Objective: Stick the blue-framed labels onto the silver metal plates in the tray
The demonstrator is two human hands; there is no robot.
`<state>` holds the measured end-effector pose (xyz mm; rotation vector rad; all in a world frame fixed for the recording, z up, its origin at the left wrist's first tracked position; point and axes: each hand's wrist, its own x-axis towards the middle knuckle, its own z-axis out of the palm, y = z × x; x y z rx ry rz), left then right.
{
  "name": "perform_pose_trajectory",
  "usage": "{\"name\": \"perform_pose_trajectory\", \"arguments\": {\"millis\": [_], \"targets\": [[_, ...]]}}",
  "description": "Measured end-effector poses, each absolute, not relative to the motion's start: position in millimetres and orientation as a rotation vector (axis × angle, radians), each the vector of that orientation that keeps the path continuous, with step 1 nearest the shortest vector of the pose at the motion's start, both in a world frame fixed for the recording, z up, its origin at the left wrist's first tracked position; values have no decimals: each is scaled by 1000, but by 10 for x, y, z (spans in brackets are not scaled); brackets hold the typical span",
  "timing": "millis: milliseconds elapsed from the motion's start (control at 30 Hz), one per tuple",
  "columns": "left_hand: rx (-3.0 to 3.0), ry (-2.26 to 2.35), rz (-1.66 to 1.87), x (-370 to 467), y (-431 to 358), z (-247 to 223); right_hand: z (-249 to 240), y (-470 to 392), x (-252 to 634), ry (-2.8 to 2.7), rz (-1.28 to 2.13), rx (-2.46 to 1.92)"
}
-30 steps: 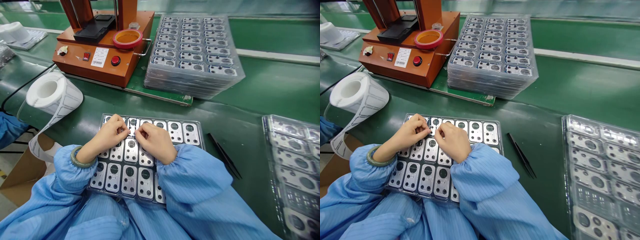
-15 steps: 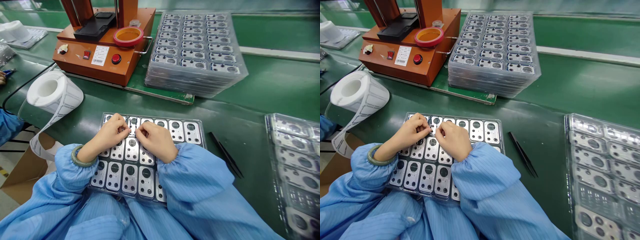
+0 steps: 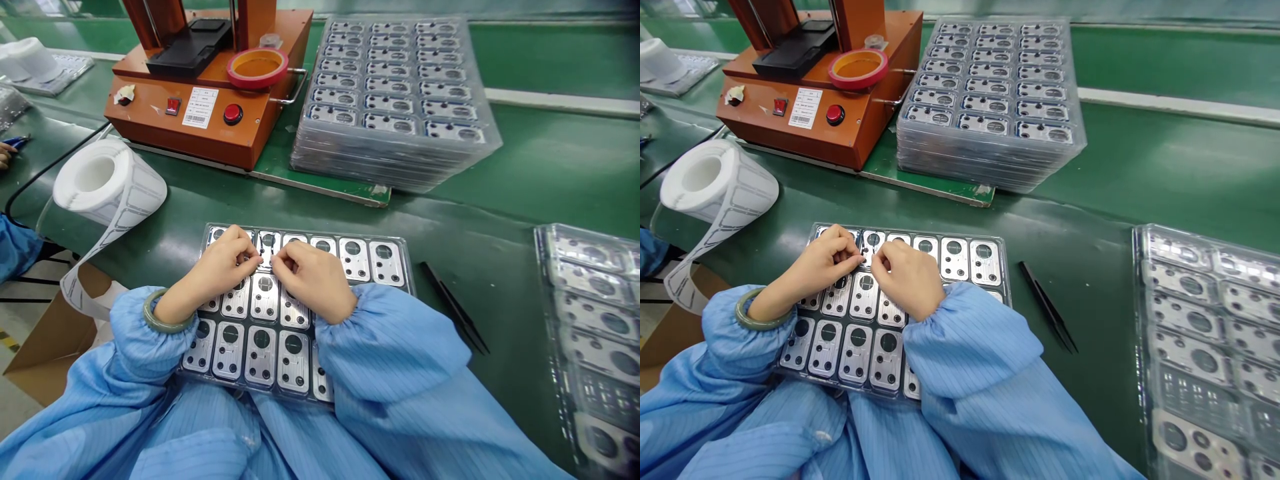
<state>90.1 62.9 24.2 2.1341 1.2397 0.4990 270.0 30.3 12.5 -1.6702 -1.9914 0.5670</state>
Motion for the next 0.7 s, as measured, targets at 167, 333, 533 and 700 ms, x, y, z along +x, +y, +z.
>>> {"name": "perform_pose_trajectory", "arguments": {"millis": [167,333,533,700], "targets": [[2124,1227,480,890,629,228,156,330,2734,-2011,634,-1643],[2116,1239,454,902,632,245,180,366,2785,-2053,691,-1628],[2131,1246,420,907,630,261,154,375,2812,-2085,693,-1604],[2132,1245,411,904,630,257,141,377,2827,-2129,670,-1583]]}}
